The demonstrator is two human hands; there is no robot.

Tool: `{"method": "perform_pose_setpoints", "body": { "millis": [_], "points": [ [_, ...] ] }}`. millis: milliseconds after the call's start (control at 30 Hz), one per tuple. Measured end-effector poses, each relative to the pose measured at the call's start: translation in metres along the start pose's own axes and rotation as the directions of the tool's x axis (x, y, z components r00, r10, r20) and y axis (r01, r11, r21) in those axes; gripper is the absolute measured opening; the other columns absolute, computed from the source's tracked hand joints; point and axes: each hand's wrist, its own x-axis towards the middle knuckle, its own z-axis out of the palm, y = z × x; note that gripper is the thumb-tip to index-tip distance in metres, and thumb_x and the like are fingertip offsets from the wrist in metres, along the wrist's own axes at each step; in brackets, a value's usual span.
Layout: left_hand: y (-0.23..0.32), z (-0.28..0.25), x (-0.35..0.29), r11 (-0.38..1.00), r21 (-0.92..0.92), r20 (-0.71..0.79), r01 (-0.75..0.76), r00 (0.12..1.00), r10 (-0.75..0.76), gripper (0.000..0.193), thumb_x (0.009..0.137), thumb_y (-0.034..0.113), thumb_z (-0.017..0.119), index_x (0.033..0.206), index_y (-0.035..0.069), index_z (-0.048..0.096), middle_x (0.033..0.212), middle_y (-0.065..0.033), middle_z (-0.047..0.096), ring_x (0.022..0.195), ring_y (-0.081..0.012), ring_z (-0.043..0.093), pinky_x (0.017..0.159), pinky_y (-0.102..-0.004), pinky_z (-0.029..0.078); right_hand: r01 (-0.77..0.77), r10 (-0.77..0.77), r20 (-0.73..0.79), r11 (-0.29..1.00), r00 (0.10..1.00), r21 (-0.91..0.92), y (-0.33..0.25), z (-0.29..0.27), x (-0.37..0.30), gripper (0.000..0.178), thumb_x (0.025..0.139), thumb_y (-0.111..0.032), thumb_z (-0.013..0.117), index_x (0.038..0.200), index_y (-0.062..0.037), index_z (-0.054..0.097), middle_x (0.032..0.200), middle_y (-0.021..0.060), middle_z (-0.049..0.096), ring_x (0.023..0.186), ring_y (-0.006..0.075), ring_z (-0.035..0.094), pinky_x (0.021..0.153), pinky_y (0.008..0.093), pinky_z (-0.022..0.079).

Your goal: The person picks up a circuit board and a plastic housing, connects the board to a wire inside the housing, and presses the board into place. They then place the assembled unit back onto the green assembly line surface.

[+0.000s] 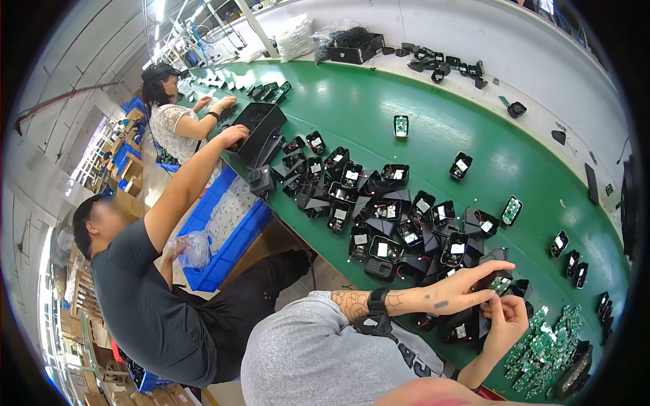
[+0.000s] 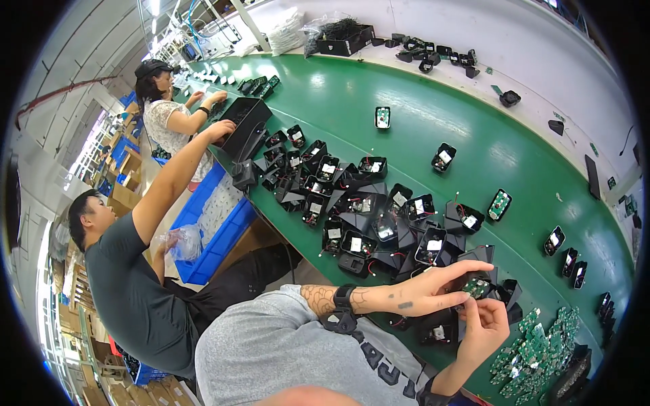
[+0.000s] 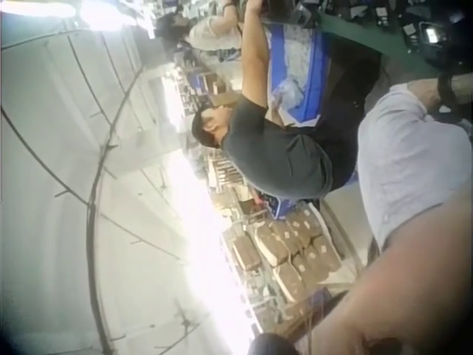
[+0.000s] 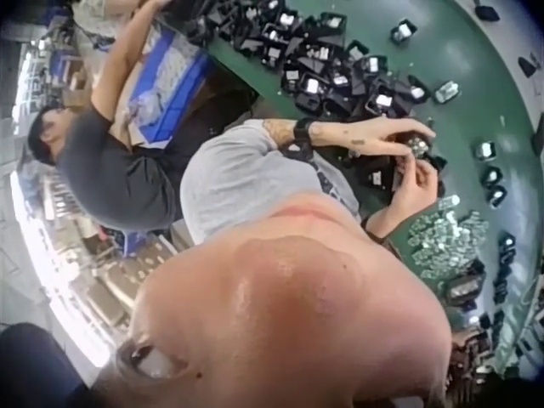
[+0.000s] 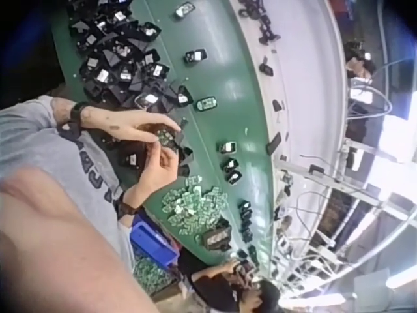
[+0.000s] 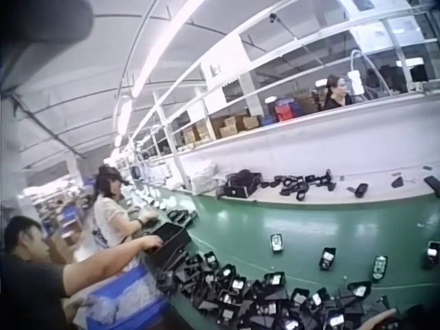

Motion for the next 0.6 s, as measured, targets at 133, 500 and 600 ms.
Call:
{"method": "perform_pose_setpoints", "body": {
  "millis": [133,500,600],
  "points": [
    [-0.026,0.012,-0.002,0.964,-0.221,-0.053,-0.151,0.988,0.143,0.061,0.094,0.01,0.051,0.147,0.01,0.024,0.131,-0.0085,0.047,0.114,-0.0141,0.049,0.089,-0.0266,0.044,0.037,-0.025,0.038,0.928,0.999,-0.372,-0.009,-0.005,-0.003,0.014,0.082,-0.004,0.069,0.086,-0.0004,0.057,0.081,0.0047,0.063,0.066,0.0086,0.059,0.061,0.0196,0.046],
    [-0.007,0.007,-0.009,0.947,-0.314,0.144,-0.072,0.982,0.122,0.059,0.086,-0.001,0.042,0.144,0.01,0.033,0.14,-0.0094,0.041,0.11,-0.0171,0.052,0.09,-0.0314,0.051,0.084,-0.196,0.295,0.932,0.935,0.354,0.033,-0.022,0.003,0.052,0.086,-0.006,0.063,0.132,0.0079,0.043,0.124,0.0135,0.055,0.112,0.0201,0.055,0.097,0.0319,0.042],
    [-0.013,0.012,-0.001,0.988,-0.105,0.191,-0.117,0.972,0.136,0.059,0.085,-0.001,0.044,0.143,0.008,0.034,0.135,-0.0149,0.045,0.112,-0.0218,0.053,0.091,-0.0311,0.049,0.147,-0.17,0.203,0.981,0.964,0.123,0.029,-0.024,-0.002,0.051,0.087,-0.008,0.063,0.132,0.0076,0.044,0.126,0.0148,0.055,0.114,0.021,0.054,0.098,0.033,0.041]
  ]
}}
